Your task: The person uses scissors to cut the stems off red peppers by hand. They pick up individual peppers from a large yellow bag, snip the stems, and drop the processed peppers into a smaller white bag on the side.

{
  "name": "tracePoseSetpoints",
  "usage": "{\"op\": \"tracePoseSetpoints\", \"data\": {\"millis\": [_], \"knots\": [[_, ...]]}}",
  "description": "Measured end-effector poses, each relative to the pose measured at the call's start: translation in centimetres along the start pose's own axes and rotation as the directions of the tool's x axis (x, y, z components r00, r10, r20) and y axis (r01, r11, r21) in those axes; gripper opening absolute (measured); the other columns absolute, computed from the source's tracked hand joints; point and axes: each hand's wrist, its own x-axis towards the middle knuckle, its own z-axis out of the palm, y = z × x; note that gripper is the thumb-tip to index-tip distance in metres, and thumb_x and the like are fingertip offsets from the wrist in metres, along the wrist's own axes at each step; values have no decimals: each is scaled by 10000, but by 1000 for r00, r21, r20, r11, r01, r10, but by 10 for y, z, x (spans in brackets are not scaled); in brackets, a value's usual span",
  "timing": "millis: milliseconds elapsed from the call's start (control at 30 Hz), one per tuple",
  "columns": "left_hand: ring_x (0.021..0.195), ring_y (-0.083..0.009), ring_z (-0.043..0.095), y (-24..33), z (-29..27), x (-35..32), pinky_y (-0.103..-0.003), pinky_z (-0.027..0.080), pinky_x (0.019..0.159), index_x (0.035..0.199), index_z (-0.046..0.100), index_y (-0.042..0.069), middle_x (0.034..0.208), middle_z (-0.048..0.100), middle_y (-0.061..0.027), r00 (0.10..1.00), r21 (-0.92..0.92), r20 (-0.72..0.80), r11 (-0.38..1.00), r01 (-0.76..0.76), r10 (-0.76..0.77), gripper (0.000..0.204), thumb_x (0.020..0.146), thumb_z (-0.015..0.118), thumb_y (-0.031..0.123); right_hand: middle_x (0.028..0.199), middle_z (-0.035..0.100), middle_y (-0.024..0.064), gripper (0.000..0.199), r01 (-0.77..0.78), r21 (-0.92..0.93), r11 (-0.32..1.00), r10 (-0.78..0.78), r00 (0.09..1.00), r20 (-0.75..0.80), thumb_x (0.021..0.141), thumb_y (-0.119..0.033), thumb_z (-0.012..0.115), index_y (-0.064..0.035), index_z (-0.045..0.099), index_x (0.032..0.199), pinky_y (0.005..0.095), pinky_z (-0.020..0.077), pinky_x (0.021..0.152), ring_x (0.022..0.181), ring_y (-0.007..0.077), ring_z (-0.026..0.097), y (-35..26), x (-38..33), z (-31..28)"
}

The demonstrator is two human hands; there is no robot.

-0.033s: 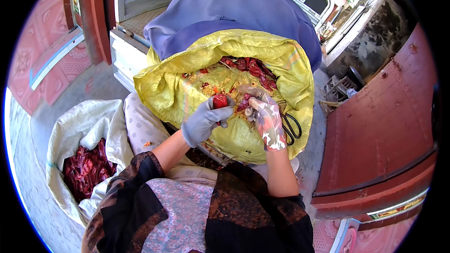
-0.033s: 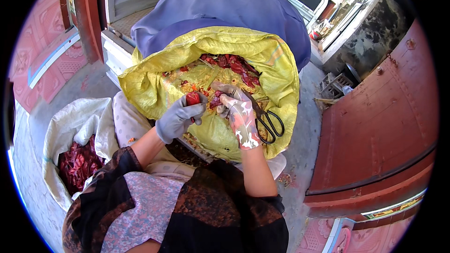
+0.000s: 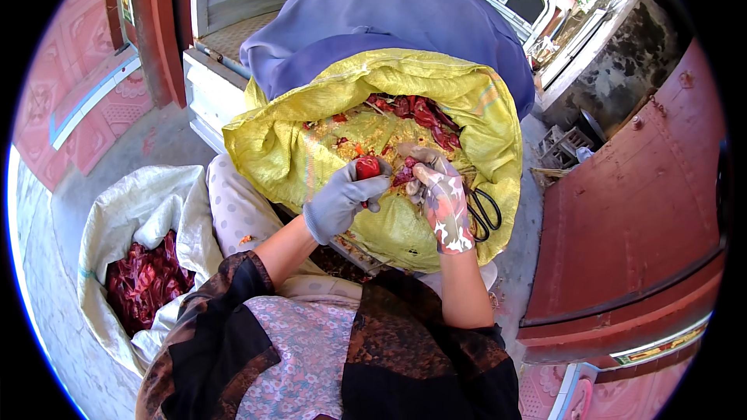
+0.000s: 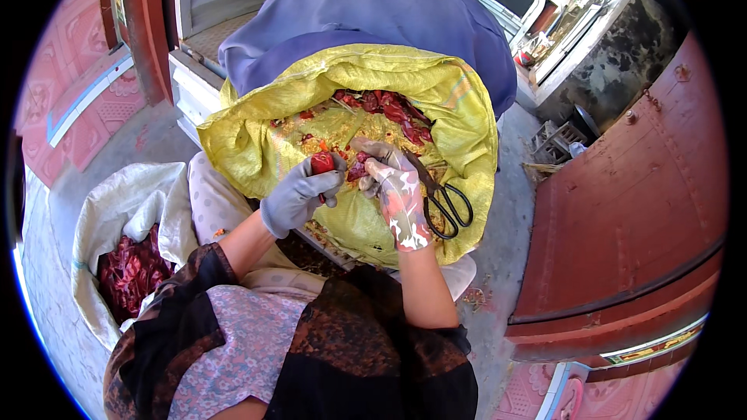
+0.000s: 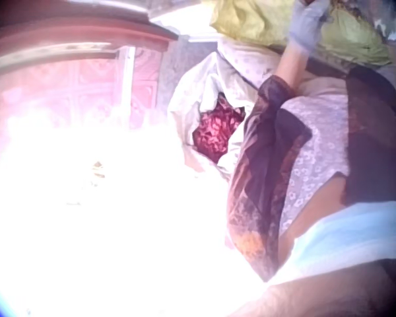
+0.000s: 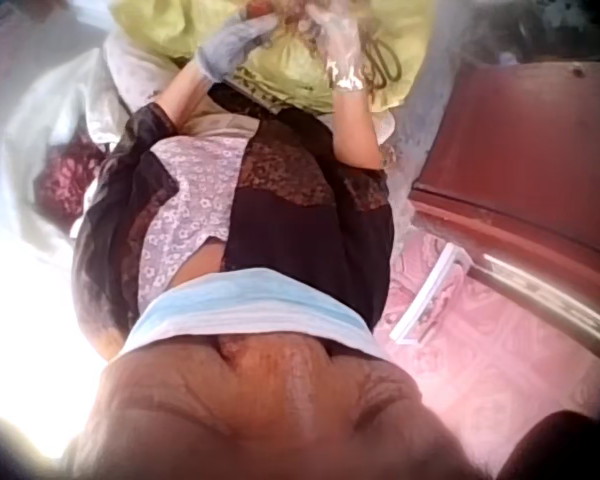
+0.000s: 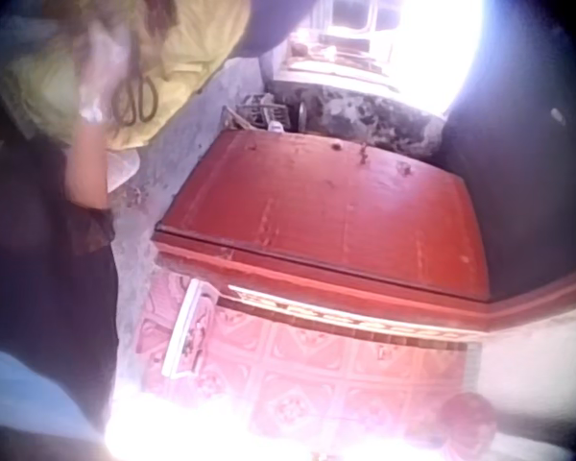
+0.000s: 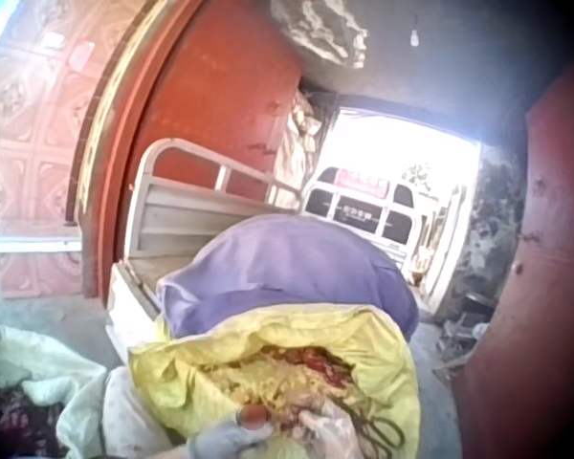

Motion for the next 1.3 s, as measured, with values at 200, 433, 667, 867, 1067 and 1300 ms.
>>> {"op": "tracePoseSetpoints", "data": {"millis": [200,433,667,867,1067,1300], "knots": [[593,-64,490,3,-7,-2,-211,399,529,941,566,51,744,544,16,993,84,-79,993,-86,93,150,823,622,125,1134,603,116,235,53,31,998,-51,996,-72,864,-14,507,0,547,1095,177,426,436,542,66,564,3,-10,13],[562,-35,455,4,9,-14,-198,375,505,1036,586,-4,692,526,30,994,220,-42,972,-85,96,226,844,577,114,1114,604,123,218,177,-55,983,-184,967,-178,848,6,540,11,550,1066,177,407,430,529,64,545,20,-11,30],[570,-18,397,4,7,-14,-179,341,522,1192,530,11,697,492,54,977,333,-82,929,-162,199,368,842,576,115,989,650,115,170,529,-515,674,-632,774,-32,800,31,617,19,560,959,256,499,703,849,164,636,54,-16,33],[581,-18,372,-3,1,-18,-177,301,528,1188,536,19,712,492,64,990,49,-63,991,-122,125,352,850,576,108,814,650,71,150,280,-638,717,-470,870,-147,773,-11,665,-11,580,896,259,478,628,723,121,616,50,-27,40],[570,-12,358,-13,-2,-17,-172,275,517,1081,605,53,714,509,78,985,32,-124,993,-114,117,244,844,604,108,742,619,47,137,379,-744,550,-531,846,38,758,-28,688,-20,588,850,257,470,593,664,113,588,52,-27,38],[554,-19,357,-13,-11,-16,-178,260,503,971,624,79,688,505,68,999,-44,11,999,-30,30,135,876,577,164,959,644,104,208,321,-629,708,-406,914,8,816,-58,647,30,601,998,243,471,777,878,136,596,26,-14,23]]}}
